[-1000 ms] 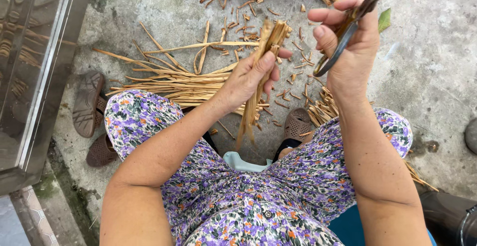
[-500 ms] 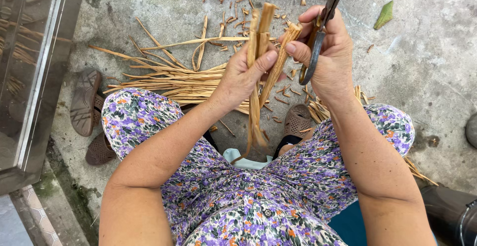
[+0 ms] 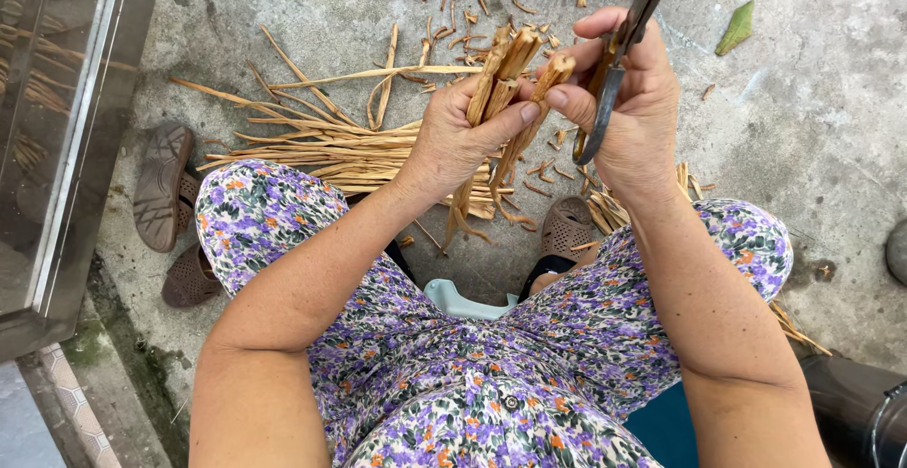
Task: The person sits on a low stool and uses a curved knife to split dried plant stalks into thin strips. They hold the stalks in one hand and shave them with the other, placing the finished strips on the floor.
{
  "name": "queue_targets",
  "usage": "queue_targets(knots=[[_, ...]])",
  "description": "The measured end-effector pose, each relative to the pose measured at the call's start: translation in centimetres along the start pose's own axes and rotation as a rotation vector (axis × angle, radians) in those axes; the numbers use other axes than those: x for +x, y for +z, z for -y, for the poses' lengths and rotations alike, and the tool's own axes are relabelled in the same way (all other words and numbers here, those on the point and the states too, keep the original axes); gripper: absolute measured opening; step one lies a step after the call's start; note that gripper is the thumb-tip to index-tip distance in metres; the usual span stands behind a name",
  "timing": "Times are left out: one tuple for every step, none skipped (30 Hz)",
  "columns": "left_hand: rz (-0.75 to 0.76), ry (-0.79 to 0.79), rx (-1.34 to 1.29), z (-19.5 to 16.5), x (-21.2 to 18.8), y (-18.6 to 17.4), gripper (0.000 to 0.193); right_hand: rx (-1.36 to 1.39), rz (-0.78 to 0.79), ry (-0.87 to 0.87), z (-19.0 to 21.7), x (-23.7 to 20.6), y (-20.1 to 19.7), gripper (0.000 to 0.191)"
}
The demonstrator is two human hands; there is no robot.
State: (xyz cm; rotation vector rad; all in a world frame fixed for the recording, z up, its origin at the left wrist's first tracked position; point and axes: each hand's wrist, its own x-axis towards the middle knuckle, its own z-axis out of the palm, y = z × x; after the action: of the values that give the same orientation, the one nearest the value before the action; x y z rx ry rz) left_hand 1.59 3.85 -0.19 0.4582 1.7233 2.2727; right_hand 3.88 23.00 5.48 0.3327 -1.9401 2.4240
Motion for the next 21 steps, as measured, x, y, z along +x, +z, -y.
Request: queue_targets(knots=[[0.008, 0.005, -0.001, -0.1, 0.0, 0.0, 0.025, -0.014, -0.007, -0.002, -0.1, -0.1, 0.0, 0.053], [0.005, 0.031, 0.006, -0.2, 0.0, 0.1, 0.028, -0.067, -0.006, -0.019, -0.2, -0.1, 0.0, 0.053], [0.001, 0.055, 0.012, -0.2, -0.1, 0.2, 0.031, -0.120, -0.004, -0.033, -0.4, -0.2, 0.1, 0.052], [-0.003, 0.079, 0.019, -0.2, -0.1, 0.3, 0.035, -0.173, -0.001, -0.048, -0.6, -0.3, 0.1, 0.051], [-0.004, 0.075, 0.018, -0.2, -0.1, 0.4, 0.032, -0.159, -0.016, -0.046, -0.8, -0.3, 0.1, 0.051], [-0.006, 0.072, 0.018, -0.2, 0.0, 0.4, 0.028, -0.145, -0.029, -0.046, -0.9, -0.3, 0.1, 0.051], [-0.008, 0.068, 0.018, -0.2, 0.0, 0.3, 0.025, -0.146, -0.034, -0.050, -0.9, -0.3, 0.0, 0.051], [-0.025, 0.033, -0.028, -0.2, 0.1, 0.2, 0.025, -0.148, -0.040, -0.054, -1.0, -0.2, 0.0, 0.052], [-0.043, -0.003, -0.075, -0.3, 0.2, 0.0, 0.025, -0.166, -0.037, -0.061, -0.9, -0.2, -0.2, 0.053], [-0.062, -0.039, -0.122, -0.3, 0.2, -0.3, 0.025, -0.184, -0.033, -0.067, -0.8, -0.2, -0.3, 0.054], [-0.087, -0.043, -0.151, -0.3, 0.2, -0.6, 0.025, -0.263, -0.019, -0.056, -0.8, -0.2, -0.4, 0.056], [-0.113, -0.048, -0.179, -0.4, 0.3, -0.9, 0.025, -0.343, -0.004, -0.045, -0.7, -0.3, -0.5, 0.058], [-0.138, -0.052, -0.207, -0.4, 0.3, -1.2, 0.025, -0.422, 0.010, -0.035, -0.7, -0.4, -0.5, 0.062], [-0.137, -0.030, -0.252, -0.4, 0.4, -1.4, 0.025, -0.505, 0.038, -0.048, -0.9, -0.7, -0.3, 0.065], [-0.136, -0.009, -0.296, -0.4, 0.5, -1.7, 0.025, -0.589, 0.065, -0.061, -1.1, -0.9, -0.1, 0.068], [-0.133, 0.010, -0.341, -0.3, 0.5, -1.9, 0.024, -0.672, 0.091, -0.073, -1.2, -1.1, 0.1, 0.071], [-0.130, 0.014, -0.339, -0.3, 0.6, -2.1, 0.024, -0.706, 0.093, -0.047, -1.4, -1.4, 0.4, 0.076], [-0.129, 0.019, -0.337, -0.2, 0.7, -2.2, 0.024, -0.739, 0.096, -0.021, -1.5, -1.5, 0.6, 0.081], [-0.127, 0.025, -0.335, -0.2, 0.7, -2.3, 0.023, -0.771, 0.098, 0.005, -1.7, -1.6, 0.7, 0.086], [-0.130, 0.035, -0.335, -0.1, 0.8, -2.3, 0.022, -0.773, 0.106, -0.016, -1.8, -1.7, 0.9, 0.085], [-0.133, 0.044, -0.335, -0.1, 0.9, -2.3, 0.021, -0.774, 0.112, -0.036, -1.8, -1.7, 1.1, 0.085]])
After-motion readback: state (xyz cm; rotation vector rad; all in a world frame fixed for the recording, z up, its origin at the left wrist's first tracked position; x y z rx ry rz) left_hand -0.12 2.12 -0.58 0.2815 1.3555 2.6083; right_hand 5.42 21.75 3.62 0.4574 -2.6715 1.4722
